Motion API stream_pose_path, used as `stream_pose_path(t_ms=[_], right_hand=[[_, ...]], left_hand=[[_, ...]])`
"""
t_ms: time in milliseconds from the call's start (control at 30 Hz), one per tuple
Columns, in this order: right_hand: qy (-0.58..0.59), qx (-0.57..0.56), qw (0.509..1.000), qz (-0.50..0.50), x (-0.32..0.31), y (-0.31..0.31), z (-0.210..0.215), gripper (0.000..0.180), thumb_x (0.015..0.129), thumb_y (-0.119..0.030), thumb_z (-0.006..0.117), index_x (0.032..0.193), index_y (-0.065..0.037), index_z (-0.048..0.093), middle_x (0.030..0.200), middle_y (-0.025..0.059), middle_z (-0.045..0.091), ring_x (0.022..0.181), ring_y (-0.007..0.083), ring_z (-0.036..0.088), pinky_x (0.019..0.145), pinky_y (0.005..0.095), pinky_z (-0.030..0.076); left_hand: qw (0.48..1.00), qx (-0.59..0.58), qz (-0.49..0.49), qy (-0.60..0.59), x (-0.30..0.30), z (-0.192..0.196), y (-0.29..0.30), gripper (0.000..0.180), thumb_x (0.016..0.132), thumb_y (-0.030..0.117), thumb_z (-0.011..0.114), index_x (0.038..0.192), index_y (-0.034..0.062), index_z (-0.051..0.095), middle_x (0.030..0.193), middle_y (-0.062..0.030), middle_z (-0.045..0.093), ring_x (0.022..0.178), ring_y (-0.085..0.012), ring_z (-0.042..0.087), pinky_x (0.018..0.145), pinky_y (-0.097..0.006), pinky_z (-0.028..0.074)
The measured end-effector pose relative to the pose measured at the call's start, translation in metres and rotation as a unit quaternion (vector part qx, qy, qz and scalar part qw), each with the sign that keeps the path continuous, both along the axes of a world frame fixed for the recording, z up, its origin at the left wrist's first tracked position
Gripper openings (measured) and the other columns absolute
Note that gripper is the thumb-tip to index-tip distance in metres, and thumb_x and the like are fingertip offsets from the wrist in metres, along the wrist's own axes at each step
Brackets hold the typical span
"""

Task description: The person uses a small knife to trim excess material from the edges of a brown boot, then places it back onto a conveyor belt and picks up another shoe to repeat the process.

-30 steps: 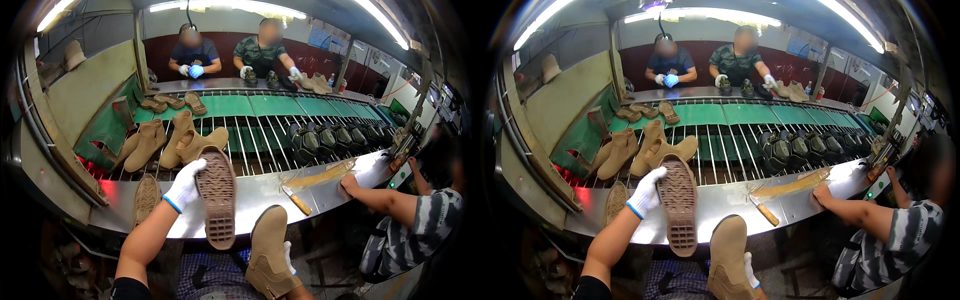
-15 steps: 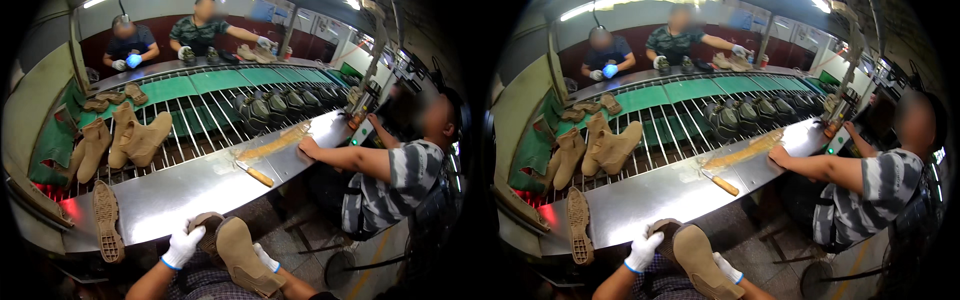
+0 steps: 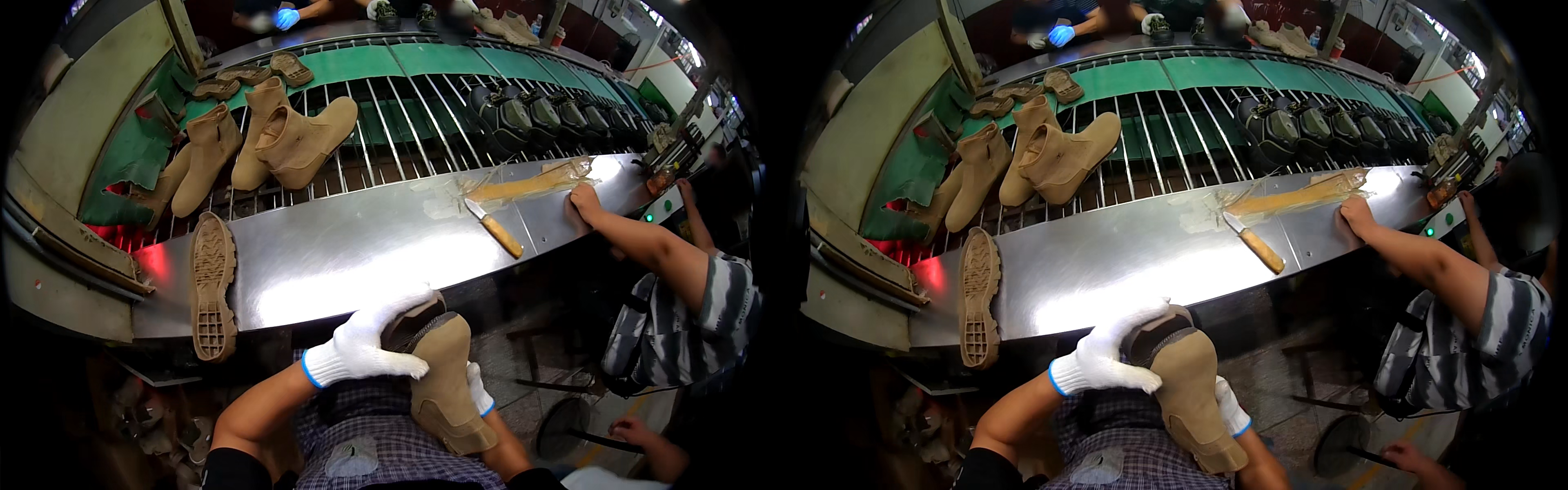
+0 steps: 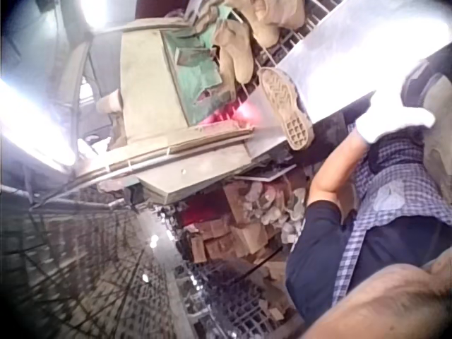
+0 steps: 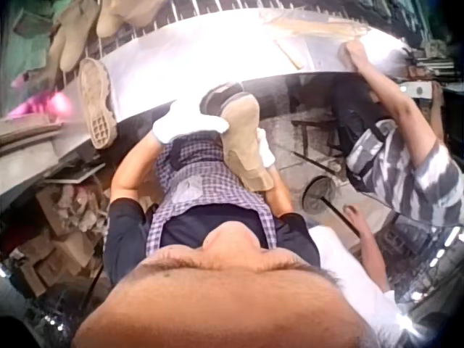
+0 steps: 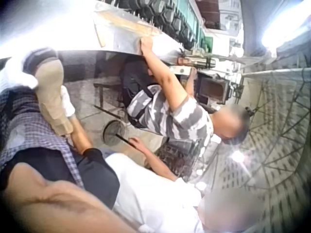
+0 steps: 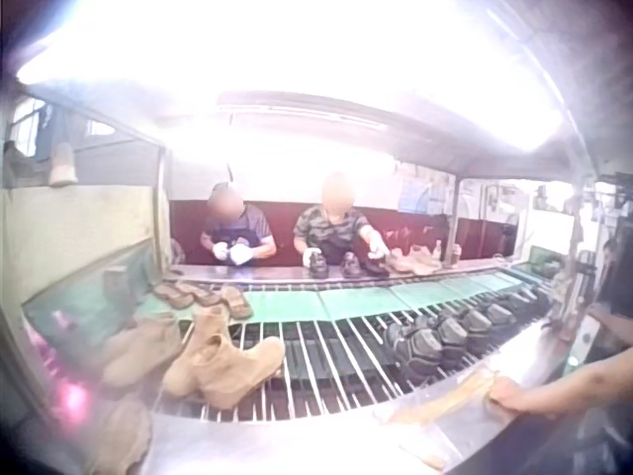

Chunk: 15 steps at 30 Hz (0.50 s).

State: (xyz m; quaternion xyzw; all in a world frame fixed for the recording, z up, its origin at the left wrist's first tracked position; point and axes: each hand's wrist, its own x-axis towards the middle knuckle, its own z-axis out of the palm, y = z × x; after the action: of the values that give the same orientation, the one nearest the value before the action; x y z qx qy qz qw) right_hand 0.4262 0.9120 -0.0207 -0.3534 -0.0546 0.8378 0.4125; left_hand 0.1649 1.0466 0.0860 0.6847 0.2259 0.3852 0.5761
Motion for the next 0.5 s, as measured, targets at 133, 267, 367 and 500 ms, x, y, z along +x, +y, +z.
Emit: stream_pose_path(t_ms=[133, 267, 367, 500], right_hand=[[-0.099, 0.111, 0.987, 0.052, 0.006, 0.004, -0.016, 0.099, 0.096, -0.079, 0.060, 0.151, 0.003, 0.053, 0.141, 0.0168, 0.066, 0.124, 0.0245, 0.067, 0.104, 0.0401, 0.058], [-0.163, 0.271, 0.940, 0.130, 0.006, 0.021, -0.016, 0.108, 0.094, -0.084, 0.056, 0.152, 0.007, 0.051, 0.143, 0.0140, 0.067, 0.125, 0.0198, 0.066, 0.105, 0.0351, 0.055], [-0.228, 0.264, 0.933, 0.090, -0.008, 0.018, 0.003, 0.111, 0.091, -0.087, 0.058, 0.151, 0.007, 0.052, 0.142, 0.0122, 0.067, 0.125, 0.0192, 0.065, 0.103, 0.0331, 0.054], [-0.207, 0.241, 0.944, 0.085, -0.007, 0.011, -0.005, 0.110, 0.091, -0.086, 0.058, 0.151, 0.006, 0.052, 0.139, 0.0111, 0.068, 0.122, 0.0182, 0.065, 0.103, 0.0325, 0.054]], left_hand=[[0.999, 0.029, 0.008, 0.028, 0.000, 0.006, -0.005, 0.116, 0.069, 0.034, 0.105, 0.161, 0.0002, 0.043, 0.166, -0.0212, 0.045, 0.153, -0.0324, 0.045, 0.127, -0.046, 0.037], [0.998, 0.052, 0.027, 0.029, -0.007, 0.008, -0.007, 0.110, 0.071, 0.038, 0.103, 0.158, -0.0007, 0.047, 0.161, -0.0231, 0.050, 0.149, -0.0347, 0.050, 0.124, -0.046, 0.041], [0.999, 0.028, 0.027, -0.005, -0.019, -0.001, -0.003, 0.090, 0.083, 0.032, 0.096, 0.155, -0.0020, 0.052, 0.160, -0.0225, 0.051, 0.148, -0.0346, 0.051, 0.123, -0.046, 0.042], [0.999, -0.014, 0.039, 0.019, -0.028, -0.009, 0.001, 0.058, 0.101, 0.012, 0.073, 0.153, -0.0033, 0.053, 0.157, -0.0202, 0.055, 0.146, -0.0311, 0.054, 0.122, -0.043, 0.042]])
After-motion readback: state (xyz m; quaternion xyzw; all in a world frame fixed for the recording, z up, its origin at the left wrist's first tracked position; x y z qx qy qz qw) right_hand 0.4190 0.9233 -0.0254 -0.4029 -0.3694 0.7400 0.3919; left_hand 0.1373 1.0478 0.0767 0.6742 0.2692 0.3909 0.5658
